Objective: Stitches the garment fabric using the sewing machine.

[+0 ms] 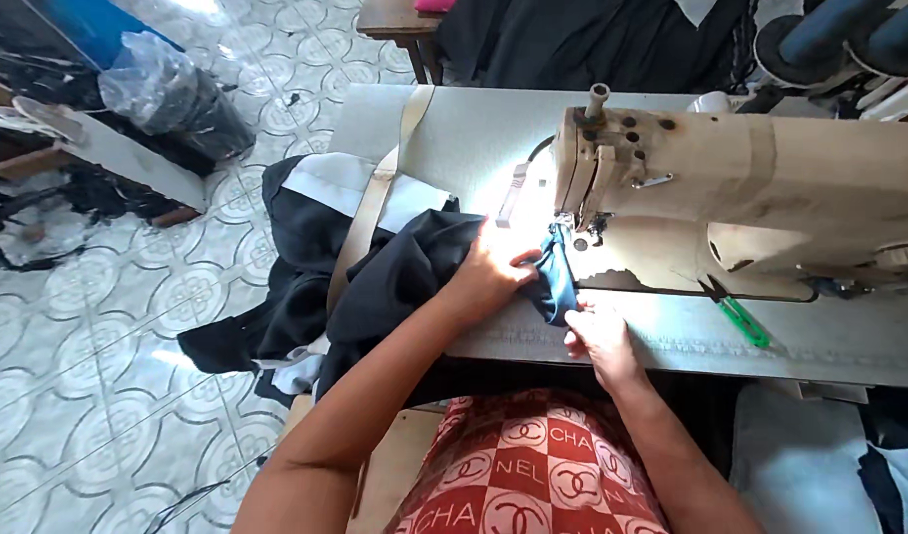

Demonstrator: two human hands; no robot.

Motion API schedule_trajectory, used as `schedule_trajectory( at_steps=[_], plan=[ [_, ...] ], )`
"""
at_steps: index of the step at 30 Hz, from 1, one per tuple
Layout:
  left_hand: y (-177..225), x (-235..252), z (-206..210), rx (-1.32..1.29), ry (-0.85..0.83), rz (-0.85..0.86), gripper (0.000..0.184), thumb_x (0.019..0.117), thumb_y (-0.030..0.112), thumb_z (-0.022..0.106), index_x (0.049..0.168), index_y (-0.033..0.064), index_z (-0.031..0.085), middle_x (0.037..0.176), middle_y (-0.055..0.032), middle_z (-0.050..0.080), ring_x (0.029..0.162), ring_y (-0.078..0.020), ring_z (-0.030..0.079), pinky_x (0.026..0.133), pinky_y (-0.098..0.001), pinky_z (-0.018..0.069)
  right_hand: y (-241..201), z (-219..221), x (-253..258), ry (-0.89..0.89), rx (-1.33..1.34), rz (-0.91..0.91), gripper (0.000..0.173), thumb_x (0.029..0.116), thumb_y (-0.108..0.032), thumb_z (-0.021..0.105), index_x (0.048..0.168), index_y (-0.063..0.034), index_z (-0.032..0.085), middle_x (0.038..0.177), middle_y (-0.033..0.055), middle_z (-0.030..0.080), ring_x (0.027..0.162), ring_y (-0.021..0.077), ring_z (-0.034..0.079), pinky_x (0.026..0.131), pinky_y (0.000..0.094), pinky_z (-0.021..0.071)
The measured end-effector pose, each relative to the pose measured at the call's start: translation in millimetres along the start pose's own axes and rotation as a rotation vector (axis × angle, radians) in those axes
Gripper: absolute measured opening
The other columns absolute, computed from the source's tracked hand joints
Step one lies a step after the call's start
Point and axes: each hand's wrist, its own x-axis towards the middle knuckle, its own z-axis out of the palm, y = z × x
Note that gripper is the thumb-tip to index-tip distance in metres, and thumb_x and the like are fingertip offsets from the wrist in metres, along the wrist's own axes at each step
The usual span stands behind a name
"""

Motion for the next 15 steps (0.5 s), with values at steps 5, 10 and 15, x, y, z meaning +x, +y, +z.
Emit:
schedule_trajectory(
  at_steps=[5,10,15],
  plan=[
    [9.2,-6.9,4.0,0.077,0.033,0.057,0.019,0.0951,0.002,0.063,0.096,0.0154,0.077,0.119,0.0005,0.073,0.127,-0.0259,0.061,0.115,-0.0727,0.0246,-2.1,4.4,16.3,0.250,-0.620,-0.514,0.036,0.0935,-0.018,0.070,0.119,0.0062,0.063,0.105,0.0199,0.068,0.086,0.0240,0.069,0.077,0.0388,0.0589],
    [14.1,-9.8,2.7,0.102,-0.012,0.034,0.021,0.0997,0.006,0.059,0.104,0.0158,0.077,0.104,-0.0019,0.075,0.121,-0.0276,0.064,0.114,-0.0757,0.0216,-7.2,18.4,27.8,0.165,-0.747,-0.515,0.029,0.0891,-0.021,0.077,0.106,0.0015,0.070,0.093,0.0161,0.070,0.081,0.0277,0.069,0.075,0.0451,0.0589],
    [21.0,-11.4,4.1,0.125,-0.097,-0.027,0.033,0.1000,0.005,0.059,0.118,0.0271,0.076,0.106,-0.0050,0.074,0.122,-0.0338,0.063,0.111,-0.0821,0.0150,-6.6,16.4,26.1,0.155,-0.840,-0.455,0.022,0.0926,-0.011,0.068,0.110,0.0022,0.071,0.088,0.0153,0.072,0.079,0.0295,0.072,0.074,0.0469,0.0595]
  ],
)
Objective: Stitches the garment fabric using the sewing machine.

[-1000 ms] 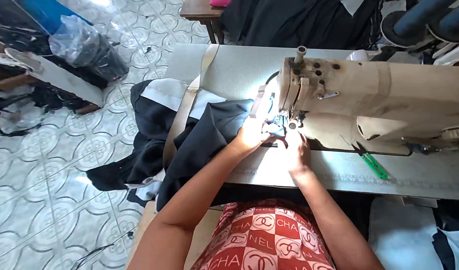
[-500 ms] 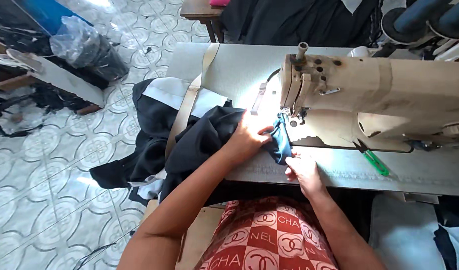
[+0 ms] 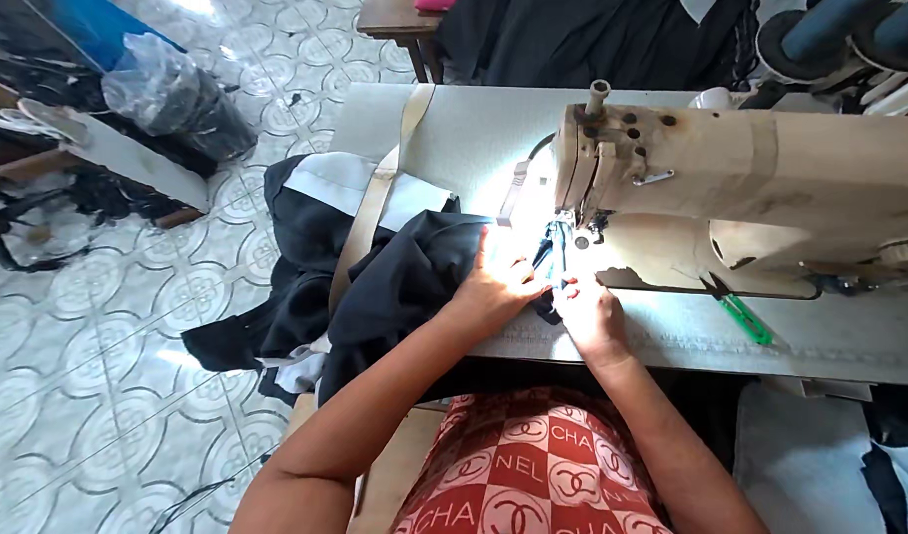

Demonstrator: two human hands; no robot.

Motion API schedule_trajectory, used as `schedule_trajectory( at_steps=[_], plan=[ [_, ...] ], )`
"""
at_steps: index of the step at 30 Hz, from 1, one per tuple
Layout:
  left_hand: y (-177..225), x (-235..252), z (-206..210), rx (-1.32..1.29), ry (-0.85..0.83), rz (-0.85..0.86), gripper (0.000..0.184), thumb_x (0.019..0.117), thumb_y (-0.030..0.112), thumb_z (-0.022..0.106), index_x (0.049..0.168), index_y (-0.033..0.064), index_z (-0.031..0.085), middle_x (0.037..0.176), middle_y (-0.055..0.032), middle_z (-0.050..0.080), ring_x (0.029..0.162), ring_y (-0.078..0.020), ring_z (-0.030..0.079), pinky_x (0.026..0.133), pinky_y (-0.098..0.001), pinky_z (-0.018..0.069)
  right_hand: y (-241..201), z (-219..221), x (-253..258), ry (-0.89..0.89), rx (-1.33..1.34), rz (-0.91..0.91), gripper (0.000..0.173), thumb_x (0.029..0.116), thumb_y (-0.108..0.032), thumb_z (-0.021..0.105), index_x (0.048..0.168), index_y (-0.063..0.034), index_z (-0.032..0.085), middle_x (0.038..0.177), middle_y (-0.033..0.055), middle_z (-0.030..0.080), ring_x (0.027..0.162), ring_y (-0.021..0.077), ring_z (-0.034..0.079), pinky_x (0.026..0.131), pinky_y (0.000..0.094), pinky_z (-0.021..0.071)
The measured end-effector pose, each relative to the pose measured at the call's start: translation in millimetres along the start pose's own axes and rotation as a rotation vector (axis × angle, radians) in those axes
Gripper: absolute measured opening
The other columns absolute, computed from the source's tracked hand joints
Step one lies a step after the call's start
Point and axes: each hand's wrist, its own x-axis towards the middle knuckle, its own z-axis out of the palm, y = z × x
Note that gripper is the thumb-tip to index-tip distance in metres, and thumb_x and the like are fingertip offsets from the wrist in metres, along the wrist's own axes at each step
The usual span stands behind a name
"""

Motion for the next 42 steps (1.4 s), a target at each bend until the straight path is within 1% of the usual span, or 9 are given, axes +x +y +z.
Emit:
schedule_trajectory(
  at_steps=[3,6,8,10,22,27,32,36,42],
  plan=[
    [6.8,1.0,-1.6,-0.027,-0.079,-0.034,0.040,0.0995,0.005,0.059,0.121,0.0335,0.075,0.113,-0.0094,0.072,0.126,-0.0426,0.058,0.108,-0.0855,0.0130,0.1,-7.1,0.0,0.022,0.020,-0.044,0.024,0.0900,-0.007,0.068,0.111,0.0033,0.072,0.084,0.0143,0.071,0.075,0.0270,0.070,0.072,0.0447,0.0592],
    [10.2,2.6,-2.4,-0.047,-0.123,-0.039,0.041,0.0978,0.002,0.059,0.120,0.0319,0.076,0.122,-0.0150,0.071,0.129,-0.0508,0.054,0.107,-0.0853,0.0141,-4.6,-14.3,5.7,-0.044,0.028,-0.041,0.022,0.0874,-0.005,0.070,0.107,0.0047,0.072,0.082,0.0146,0.069,0.073,0.0270,0.068,0.071,0.0457,0.0581],
    [9.5,3.9,-3.5,-0.064,-0.151,-0.041,0.040,0.0989,0.003,0.058,0.121,0.0309,0.076,0.125,-0.0149,0.070,0.131,-0.0499,0.052,0.108,-0.0842,0.0143,-10.3,-16.1,9.7,-0.138,-0.004,0.012,0.020,0.0895,-0.006,0.068,0.107,0.0044,0.072,0.092,0.0181,0.071,0.082,0.0312,0.070,0.078,0.0489,0.0579],
    [7.1,3.3,-1.7,-0.070,-0.117,-0.018,0.037,0.0993,0.005,0.058,0.118,0.0307,0.077,0.123,-0.0127,0.070,0.129,-0.0459,0.055,0.108,-0.0821,0.0186,-12.0,-14.0,12.1,-0.202,-0.050,0.034,0.028,0.0928,-0.007,0.064,0.119,0.0018,0.071,0.100,0.0189,0.073,0.089,0.0331,0.072,0.082,0.0505,0.0576],
    [-2.0,8.9,-11.4,-0.055,-0.184,-0.047,0.040,0.0977,0.002,0.060,0.117,0.0325,0.077,0.125,-0.0100,0.070,0.133,-0.0455,0.053,0.108,-0.0868,0.0083,-7.1,-10.6,11.2,-0.171,-0.143,-0.122,0.024,0.0940,-0.007,0.063,0.114,0.0015,0.075,0.098,0.0206,0.073,0.087,0.0342,0.073,0.080,0.0484,0.0594],
    [-2.7,8.7,-11.7,-0.062,-0.210,-0.046,0.037,0.1003,0.007,0.058,0.119,0.0340,0.076,0.126,-0.0073,0.070,0.134,-0.0433,0.052,0.108,-0.0863,0.0078,1.8,-1.8,4.6,-0.102,-0.220,-0.196,0.027,0.0955,-0.014,0.063,0.117,-0.0018,0.074,0.122,0.0215,0.068,0.110,0.0358,0.069,0.091,0.0468,0.0580],
    [-2.3,6.8,-9.9,-0.072,-0.146,-0.030,0.033,0.1002,0.008,0.060,0.116,0.0310,0.078,0.124,-0.0099,0.071,0.131,-0.0457,0.055,0.108,-0.0868,0.0103,2.1,5.3,-1.3,-0.042,-0.269,-0.228,0.028,0.0947,-0.012,0.062,0.118,-0.0021,0.075,0.122,0.0166,0.072,0.113,0.0358,0.069,0.091,0.0478,0.0578],
    [-3.0,6.9,-9.1,-0.083,-0.134,-0.036,0.036,0.0978,0.004,0.061,0.116,0.0308,0.078,0.123,-0.0089,0.071,0.131,-0.0448,0.055,0.107,-0.0877,0.0103,2.2,6.8,-0.5,-0.017,-0.267,-0.227,0.027,0.0940,-0.012,0.063,0.116,-0.0017,0.075,0.119,0.0177,0.072,0.111,0.0366,0.070,0.086,0.0482,0.0593],
    [-13.8,19.9,-6.3,-0.020,-0.149,-0.076,0.040,0.0965,0.002,0.061,0.119,0.0309,0.076,0.119,-0.0092,0.071,0.126,-0.0424,0.057,0.108,-0.0862,0.0109,2.9,8.5,23.1,-0.054,-0.268,-0.200,0.025,0.0966,-0.014,0.063,0.114,0.0003,0.074,0.123,0.0195,0.070,0.114,0.0366,0.068,0.090,0.0499,0.0577]
  ],
)
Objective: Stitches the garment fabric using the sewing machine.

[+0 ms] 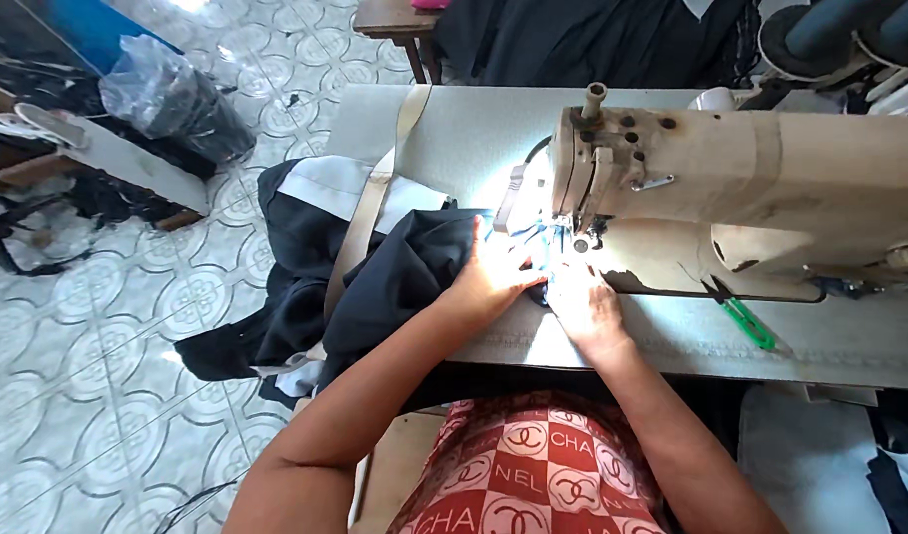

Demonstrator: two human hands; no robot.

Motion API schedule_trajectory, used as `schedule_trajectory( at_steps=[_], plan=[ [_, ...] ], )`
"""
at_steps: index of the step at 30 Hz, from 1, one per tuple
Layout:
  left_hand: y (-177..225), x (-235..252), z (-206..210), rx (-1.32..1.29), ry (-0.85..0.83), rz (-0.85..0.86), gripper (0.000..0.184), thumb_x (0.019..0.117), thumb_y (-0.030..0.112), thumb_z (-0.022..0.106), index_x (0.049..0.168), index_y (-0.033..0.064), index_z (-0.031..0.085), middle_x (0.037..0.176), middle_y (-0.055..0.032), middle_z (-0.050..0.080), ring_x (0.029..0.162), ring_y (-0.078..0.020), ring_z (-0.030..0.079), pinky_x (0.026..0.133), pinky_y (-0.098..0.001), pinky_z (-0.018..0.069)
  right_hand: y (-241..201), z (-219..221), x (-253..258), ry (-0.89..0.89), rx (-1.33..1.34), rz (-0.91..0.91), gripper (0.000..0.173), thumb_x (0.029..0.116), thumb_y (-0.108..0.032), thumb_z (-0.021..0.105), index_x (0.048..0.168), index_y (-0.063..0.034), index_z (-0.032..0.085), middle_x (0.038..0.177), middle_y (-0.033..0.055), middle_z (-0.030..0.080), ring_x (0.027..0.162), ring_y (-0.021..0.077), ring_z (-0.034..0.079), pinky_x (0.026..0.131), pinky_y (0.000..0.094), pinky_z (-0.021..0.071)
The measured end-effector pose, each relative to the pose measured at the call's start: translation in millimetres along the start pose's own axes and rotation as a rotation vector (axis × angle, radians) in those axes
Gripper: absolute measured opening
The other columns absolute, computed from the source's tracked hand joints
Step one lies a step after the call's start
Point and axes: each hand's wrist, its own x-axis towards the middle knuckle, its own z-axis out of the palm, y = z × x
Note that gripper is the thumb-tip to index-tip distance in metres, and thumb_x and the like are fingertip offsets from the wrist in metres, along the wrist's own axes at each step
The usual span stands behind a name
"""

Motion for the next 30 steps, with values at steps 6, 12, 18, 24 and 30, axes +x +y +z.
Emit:
schedule_trajectory(
  at_steps=[6,12,18,24,30],
  plan=[
    [-10.7,17.2,2.6,0.030,0.004,-0.033,0.039,0.0968,0.005,0.062,0.121,0.0322,0.076,0.125,-0.0077,0.069,0.120,-0.0370,0.062,0.111,-0.0838,0.0094,-0.6,0.2,22.9,-0.052,-0.029,0.096,0.023,0.0991,-0.015,0.061,0.116,-0.0045,0.073,0.123,0.0169,0.068,0.111,0.0347,0.069,0.087,0.0514,0.0579],
    [-21.3,19.5,21.2,-0.095,0.148,0.031,0.034,0.0950,-0.001,0.060,0.118,0.0179,0.075,0.109,-0.0130,0.070,0.108,-0.0356,0.066,0.109,-0.0775,0.0274,28.0,-2.6,17.2,0.007,0.315,0.076,0.025,0.1016,-0.021,0.061,0.118,-0.0078,0.075,0.118,0.0139,0.070,0.105,0.0265,0.069,0.091,0.0458,0.0572],
    [-26.2,23.1,3.1,-0.442,0.000,-0.289,0.020,0.0988,0.012,0.061,0.107,-0.0035,0.073,0.098,-0.0222,0.072,0.098,-0.0382,0.069,0.097,-0.0568,0.0476,11.9,-13.5,-6.3,-0.122,0.714,0.405,0.021,0.1009,-0.009,0.060,0.112,0.0057,0.070,0.089,0.0131,0.074,0.066,0.0132,0.070,0.065,0.0309,0.0613],
    [-28.7,20.4,6.6,-0.576,0.052,-0.260,0.019,0.0899,0.012,0.073,0.104,-0.0002,0.071,0.095,-0.0150,0.071,0.091,-0.0274,0.068,0.089,-0.0508,0.0525,0.1,13.4,12.6,0.081,0.794,0.364,0.037,0.0902,-0.014,0.078,0.118,0.0067,0.065,0.098,0.0189,0.070,0.074,0.0223,0.070,0.070,0.0413,0.0620],
    [-20.5,0.9,6.5,-0.189,0.205,0.212,0.027,0.0813,0.015,0.082,0.107,0.0117,0.076,0.123,-0.0086,0.071,0.117,-0.0322,0.064,0.100,-0.0645,0.0440,-18.9,-14.4,-28.1,-0.093,1.397,0.542,0.018,0.0968,-0.002,0.064,0.111,0.0018,0.055,0.063,0.0014,0.060,0.045,0.0072,0.056,0.045,0.0228,0.0534]
  ],
)
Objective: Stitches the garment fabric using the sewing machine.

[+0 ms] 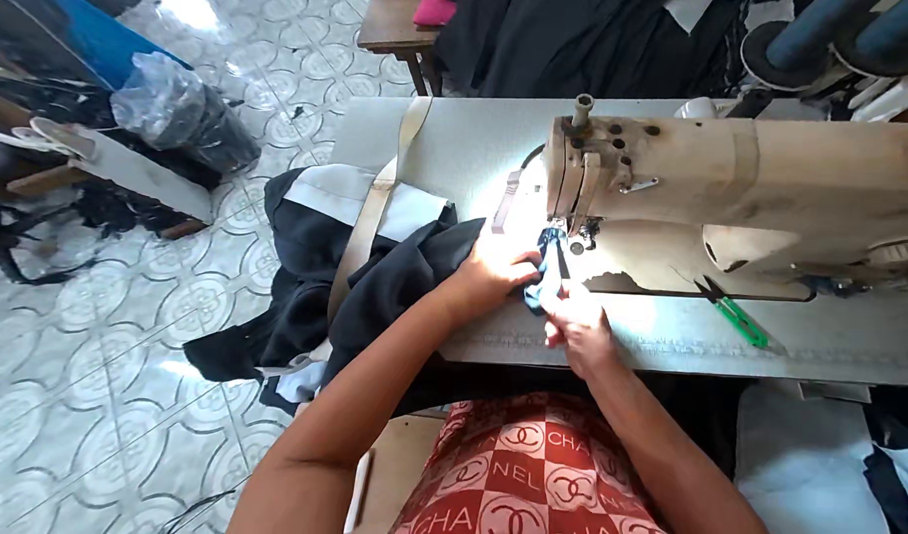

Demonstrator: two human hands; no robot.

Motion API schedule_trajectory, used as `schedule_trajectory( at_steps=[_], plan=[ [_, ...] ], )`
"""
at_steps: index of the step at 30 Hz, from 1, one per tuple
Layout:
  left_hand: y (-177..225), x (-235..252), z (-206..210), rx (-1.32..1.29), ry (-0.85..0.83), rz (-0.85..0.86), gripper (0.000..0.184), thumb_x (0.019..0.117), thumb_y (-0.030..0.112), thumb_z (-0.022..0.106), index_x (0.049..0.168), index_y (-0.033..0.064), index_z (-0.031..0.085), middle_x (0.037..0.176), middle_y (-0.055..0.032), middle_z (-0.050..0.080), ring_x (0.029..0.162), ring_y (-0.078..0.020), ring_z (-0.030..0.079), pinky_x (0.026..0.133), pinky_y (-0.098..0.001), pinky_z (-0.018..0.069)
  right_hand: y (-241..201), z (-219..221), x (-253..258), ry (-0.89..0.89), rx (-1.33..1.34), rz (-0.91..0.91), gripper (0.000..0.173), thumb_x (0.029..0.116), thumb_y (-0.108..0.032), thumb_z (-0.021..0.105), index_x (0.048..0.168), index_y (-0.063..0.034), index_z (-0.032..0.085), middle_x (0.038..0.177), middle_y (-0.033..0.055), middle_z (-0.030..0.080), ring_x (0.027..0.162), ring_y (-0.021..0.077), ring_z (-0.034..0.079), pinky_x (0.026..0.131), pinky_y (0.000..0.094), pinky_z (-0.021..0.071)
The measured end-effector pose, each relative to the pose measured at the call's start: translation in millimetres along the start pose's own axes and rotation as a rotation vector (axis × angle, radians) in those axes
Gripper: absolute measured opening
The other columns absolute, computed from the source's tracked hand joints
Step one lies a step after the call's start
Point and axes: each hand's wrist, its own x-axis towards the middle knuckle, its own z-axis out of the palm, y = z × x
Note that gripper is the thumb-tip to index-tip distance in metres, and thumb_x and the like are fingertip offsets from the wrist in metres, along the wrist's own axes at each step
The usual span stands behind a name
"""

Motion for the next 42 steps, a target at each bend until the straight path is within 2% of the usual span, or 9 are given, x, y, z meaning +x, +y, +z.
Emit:
schedule_trajectory(
  at_steps=[1,4,6,9,16,19,29,37,42],
  plan=[
    [3.2,-2.3,-0.3,0.056,-0.016,0.033,0.016,0.0871,0.010,0.075,0.102,0.0139,0.077,0.121,-0.0053,0.071,0.119,-0.0299,0.063,0.100,-0.0628,0.0437,5.0,-4.5,-8.7,0.022,-0.024,0.042,0.024,0.0957,-0.001,0.065,0.116,0.0022,0.053,0.061,0.0010,0.058,0.043,0.0080,0.056,0.043,0.0241,0.0535],
    [15.1,-7.2,6.3,0.165,-0.070,0.041,0.021,0.0979,0.004,0.060,0.100,0.0176,0.076,0.114,0.0010,0.074,0.128,-0.0253,0.061,0.103,-0.0684,0.0388,13.8,-19.1,-17.5,0.108,-0.468,-0.085,0.041,0.0940,-0.012,0.070,0.127,0.0049,0.053,0.077,0.0052,0.064,0.055,0.0095,0.064,0.054,0.0257,0.0594],
    [24.0,-7.8,9.1,0.172,-0.086,-0.002,0.022,0.0977,0.001,0.059,0.097,0.0157,0.075,0.110,-0.0013,0.074,0.128,-0.0272,0.061,0.104,-0.0709,0.0369,9.9,-18.9,-17.9,0.202,-0.848,-0.298,0.037,0.0951,-0.021,0.068,0.123,0.0033,0.062,0.097,0.0128,0.070,0.077,0.0169,0.068,0.072,0.0335,0.0586],
    [31.2,-6.3,12.1,0.191,-0.077,-0.044,0.020,0.0965,0.001,0.060,0.094,0.0140,0.075,0.106,-0.0030,0.074,0.126,-0.0287,0.061,0.098,-0.0685,0.0408,1.2,-11.7,-8.3,0.267,-1.049,-0.460,0.031,0.0946,-0.024,0.071,0.111,0.0011,0.069,0.108,0.0189,0.069,0.096,0.0313,0.070,0.083,0.0458,0.0593],
    [34.6,-9.6,17.1,0.198,0.015,-0.090,0.026,0.0981,0.004,0.061,0.112,0.0202,0.077,0.099,-0.0051,0.073,0.117,-0.0305,0.066,0.109,-0.0785,0.0248,9.6,-6.9,10.7,0.191,-1.135,-0.479,0.017,0.0925,-0.009,0.065,0.104,0.0007,0.074,0.094,0.0177,0.073,0.084,0.0315,0.073,0.076,0.0467,0.0598],
    [36.0,-8.1,15.9,0.195,-0.028,-0.114,0.030,0.0960,0.002,0.063,0.108,0.0244,0.079,0.101,-0.0047,0.073,0.119,-0.0315,0.064,0.109,-0.0814,0.0191,7.5,-5.6,10.1,0.173,-1.162,-0.493,0.016,0.0920,-0.008,0.064,0.100,0.0003,0.075,0.092,0.0171,0.073,0.082,0.0300,0.073,0.073,0.0449,0.0602],
    [32.2,-7.4,13.4,0.169,-0.038,-0.128,0.027,0.0970,0.003,0.062,0.104,0.0227,0.079,0.105,-0.0039,0.073,0.122,-0.0321,0.063,0.110,-0.0812,0.0185,8.8,-12.3,6.6,0.109,-1.227,-0.516,0.022,0.0962,-0.016,0.062,0.104,-0.0061,0.080,0.093,0.0140,0.075,0.085,0.0283,0.074,0.075,0.0446,0.0605],
    [30.5,-6.7,13.7,0.160,-0.047,-0.149,0.028,0.0969,0.003,0.061,0.105,0.0224,0.079,0.106,-0.0037,0.074,0.124,-0.0328,0.062,0.110,-0.0823,0.0167,24.2,-11.3,4.2,0.199,-1.363,-0.706,0.024,0.0972,-0.016,0.060,0.088,-0.0007,0.076,0.084,0.0154,0.071,0.079,0.0299,0.073,0.066,0.0409,0.0601],
    [19.0,-2.5,15.0,0.157,-0.015,-0.159,0.029,0.0973,0.003,0.060,0.108,0.0224,0.079,0.107,-0.0039,0.072,0.116,-0.0313,0.064,0.111,-0.0808,0.0173,25.6,-12.7,17.3,0.196,-1.314,-0.727,0.020,0.0957,-0.014,0.062,0.090,-0.0003,0.076,0.083,0.0173,0.072,0.082,0.0328,0.074,0.069,0.0447,0.0604]
  ],
)
